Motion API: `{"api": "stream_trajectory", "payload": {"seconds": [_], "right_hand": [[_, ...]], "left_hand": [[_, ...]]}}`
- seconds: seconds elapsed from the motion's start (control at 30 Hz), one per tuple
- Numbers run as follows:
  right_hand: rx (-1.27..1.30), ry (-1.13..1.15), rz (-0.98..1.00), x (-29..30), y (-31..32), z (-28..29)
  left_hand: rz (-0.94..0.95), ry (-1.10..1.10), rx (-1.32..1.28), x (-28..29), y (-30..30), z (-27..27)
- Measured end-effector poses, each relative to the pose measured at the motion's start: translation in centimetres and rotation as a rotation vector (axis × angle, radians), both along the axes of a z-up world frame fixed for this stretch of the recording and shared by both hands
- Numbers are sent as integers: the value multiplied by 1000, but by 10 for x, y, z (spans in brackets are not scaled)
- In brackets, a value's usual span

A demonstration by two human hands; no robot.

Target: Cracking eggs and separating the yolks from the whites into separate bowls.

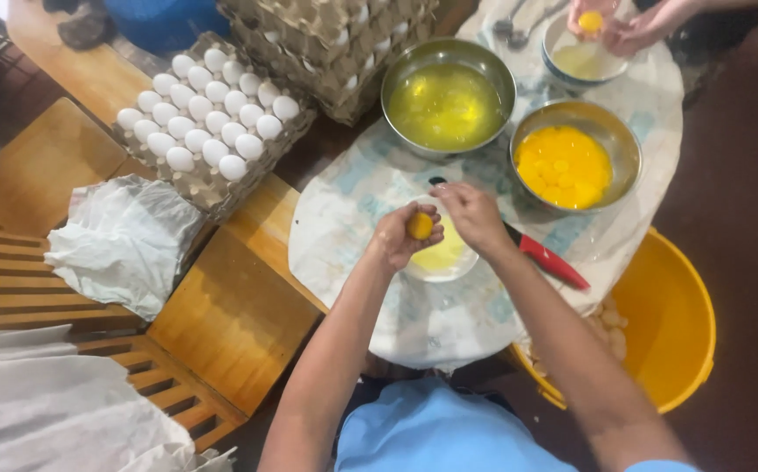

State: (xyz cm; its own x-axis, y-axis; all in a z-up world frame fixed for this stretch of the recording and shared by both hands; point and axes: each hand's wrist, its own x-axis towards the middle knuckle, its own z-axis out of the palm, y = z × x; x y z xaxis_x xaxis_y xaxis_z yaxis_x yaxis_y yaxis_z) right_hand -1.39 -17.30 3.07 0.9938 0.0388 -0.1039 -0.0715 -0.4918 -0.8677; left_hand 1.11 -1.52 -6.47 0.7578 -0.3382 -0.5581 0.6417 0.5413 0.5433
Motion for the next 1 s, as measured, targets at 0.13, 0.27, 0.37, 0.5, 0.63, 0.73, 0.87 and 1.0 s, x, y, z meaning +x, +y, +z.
{"api": "stream_trajectory", "payload": {"seconds": [0.13,0.27,0.37,0.5,0.63,0.73,0.87,1.0], "right_hand": [[911,514,-261,23,-12,-109],[1132,651,-229,27,-12,-135],[1226,677,-219,28,-9,-132],[1138,685,-206,14,-14,-92],[1079,609,-106,15,-18,-72],[832,498,-155,12,-9,-41],[596,409,-155,10,-2,1],[385,201,-59,-4,-5,55]], "left_hand": [[-28,-35,271,-3,-11,29],[-107,-169,478,-25,-15,86],[-250,-350,809,-34,-5,88],[-127,-379,781,-24,11,70],[41,-142,519,-17,-6,34],[73,-24,188,4,-22,-47],[71,28,-50,-5,-21,-4],[99,118,-106,-2,-23,8]]}}
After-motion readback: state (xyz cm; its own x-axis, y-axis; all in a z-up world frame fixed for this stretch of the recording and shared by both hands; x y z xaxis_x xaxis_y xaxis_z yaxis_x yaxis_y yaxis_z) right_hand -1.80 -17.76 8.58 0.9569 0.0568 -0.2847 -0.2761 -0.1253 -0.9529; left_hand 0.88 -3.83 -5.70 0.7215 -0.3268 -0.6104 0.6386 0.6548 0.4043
